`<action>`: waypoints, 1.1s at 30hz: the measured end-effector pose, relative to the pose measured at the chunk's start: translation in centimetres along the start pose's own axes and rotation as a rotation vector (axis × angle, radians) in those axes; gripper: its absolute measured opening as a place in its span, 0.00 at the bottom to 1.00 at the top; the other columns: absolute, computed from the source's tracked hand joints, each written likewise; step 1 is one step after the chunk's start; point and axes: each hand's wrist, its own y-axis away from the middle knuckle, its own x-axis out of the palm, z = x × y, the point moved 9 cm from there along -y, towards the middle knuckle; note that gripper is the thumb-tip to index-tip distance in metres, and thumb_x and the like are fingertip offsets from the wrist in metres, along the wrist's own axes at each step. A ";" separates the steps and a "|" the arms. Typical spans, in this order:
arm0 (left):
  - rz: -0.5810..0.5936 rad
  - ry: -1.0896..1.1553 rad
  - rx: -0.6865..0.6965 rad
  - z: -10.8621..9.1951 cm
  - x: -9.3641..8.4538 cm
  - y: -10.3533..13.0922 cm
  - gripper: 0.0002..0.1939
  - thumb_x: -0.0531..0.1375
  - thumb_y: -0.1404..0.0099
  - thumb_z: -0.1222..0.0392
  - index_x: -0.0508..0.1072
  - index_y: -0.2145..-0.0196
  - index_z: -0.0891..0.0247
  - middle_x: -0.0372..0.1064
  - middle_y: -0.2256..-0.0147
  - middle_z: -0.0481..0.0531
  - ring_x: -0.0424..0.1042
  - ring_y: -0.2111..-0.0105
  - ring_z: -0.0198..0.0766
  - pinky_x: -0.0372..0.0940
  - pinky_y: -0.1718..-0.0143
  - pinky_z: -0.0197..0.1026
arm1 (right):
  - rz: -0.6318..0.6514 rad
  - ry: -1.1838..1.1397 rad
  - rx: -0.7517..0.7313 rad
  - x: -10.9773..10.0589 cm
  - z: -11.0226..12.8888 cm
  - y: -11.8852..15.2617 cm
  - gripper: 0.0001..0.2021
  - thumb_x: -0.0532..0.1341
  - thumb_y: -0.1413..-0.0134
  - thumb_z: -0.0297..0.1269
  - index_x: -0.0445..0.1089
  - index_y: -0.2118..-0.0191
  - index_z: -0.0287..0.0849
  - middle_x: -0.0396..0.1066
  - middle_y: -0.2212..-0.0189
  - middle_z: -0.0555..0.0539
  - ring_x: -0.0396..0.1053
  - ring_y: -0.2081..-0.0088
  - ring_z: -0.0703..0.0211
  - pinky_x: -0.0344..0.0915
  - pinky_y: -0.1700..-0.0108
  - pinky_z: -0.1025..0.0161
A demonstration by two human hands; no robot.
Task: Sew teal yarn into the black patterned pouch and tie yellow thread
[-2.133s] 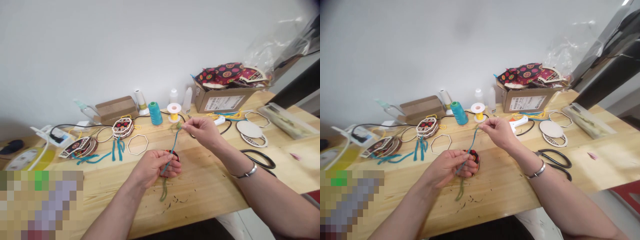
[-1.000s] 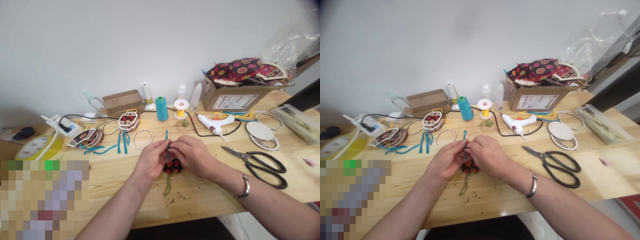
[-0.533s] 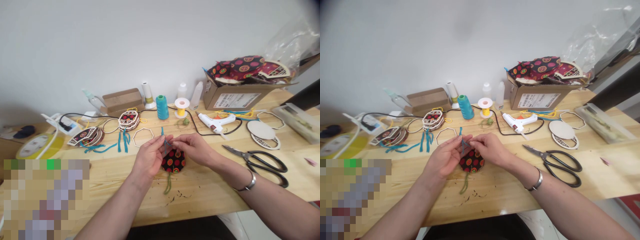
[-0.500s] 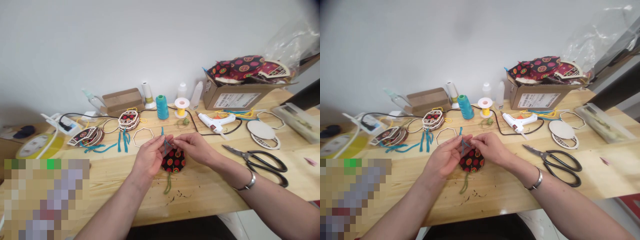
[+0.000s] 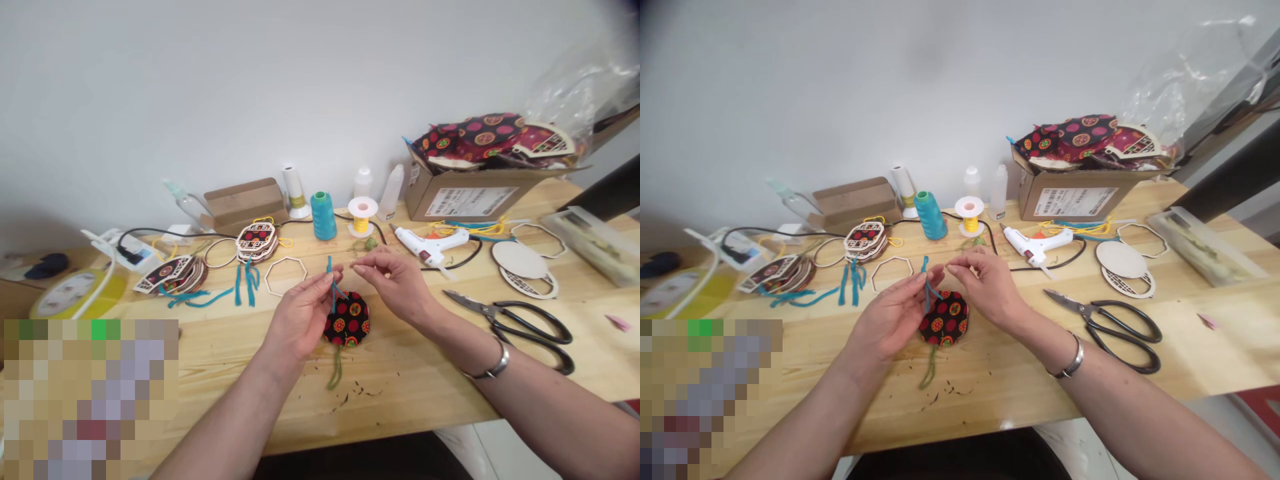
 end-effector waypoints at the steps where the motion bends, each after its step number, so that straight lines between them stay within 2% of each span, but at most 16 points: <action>1: 0.006 0.006 0.006 -0.1 0.1 0.0 0.04 0.63 0.48 0.71 0.77 0.71 0.71 0.76 0.67 0.57 0.72 0.66 0.34 0.64 0.62 0.33 | 0.025 -0.006 -0.015 0.2 0.2 0.0 0.07 0.60 0.47 0.33 0.76 0.66 0.44 0.68 0.74 0.50 0.64 0.68 0.62 0.60 0.63 0.63; 5: 0.049 0.027 0.013 -0.1 0.6 0.1 0.03 0.63 0.48 0.71 0.77 0.72 0.70 0.76 0.65 0.56 0.72 0.65 0.34 0.65 0.61 0.34 | 0.134 0.014 -0.064 1.4 1.0 0.4 0.06 0.63 0.51 0.35 0.76 0.65 0.44 0.66 0.75 0.50 0.63 0.67 0.61 0.60 0.61 0.61; 12: 0.047 0.008 -0.018 0.3 0.5 0.2 0.06 0.62 0.46 0.69 0.77 0.68 0.71 0.75 0.66 0.56 0.73 0.65 0.36 0.66 0.62 0.35 | 0.176 0.055 -0.087 2.3 1.3 0.7 0.03 0.64 0.53 0.29 0.76 0.73 0.42 0.67 0.78 0.51 0.63 0.70 0.64 0.59 0.62 0.62; 18: 0.083 0.012 -0.025 0.4 0.7 0.2 0.06 0.62 0.45 0.69 0.77 0.68 0.70 0.76 0.65 0.57 0.73 0.63 0.37 0.65 0.58 0.37 | 0.214 0.030 -0.020 2.6 0.8 0.6 0.05 0.63 0.53 0.28 0.74 0.76 0.40 0.67 0.78 0.51 0.63 0.73 0.66 0.60 0.66 0.65; 25: 0.106 0.022 -0.034 0.6 0.6 0.0 0.05 0.61 0.43 0.68 0.77 0.69 0.69 0.76 0.65 0.57 0.73 0.63 0.38 0.66 0.60 0.37 | 0.269 -0.014 0.079 3.0 0.0 0.8 0.06 0.61 0.52 0.31 0.73 0.77 0.39 0.68 0.78 0.51 0.63 0.74 0.66 0.59 0.70 0.67; 33: 0.086 0.039 -0.034 0.6 0.3 -0.1 0.05 0.60 0.42 0.68 0.76 0.68 0.69 0.76 0.65 0.58 0.74 0.62 0.40 0.67 0.61 0.40 | 0.311 -0.010 0.119 3.2 0.0 1.0 0.06 0.61 0.53 0.29 0.74 0.76 0.38 0.68 0.78 0.50 0.64 0.75 0.66 0.60 0.70 0.68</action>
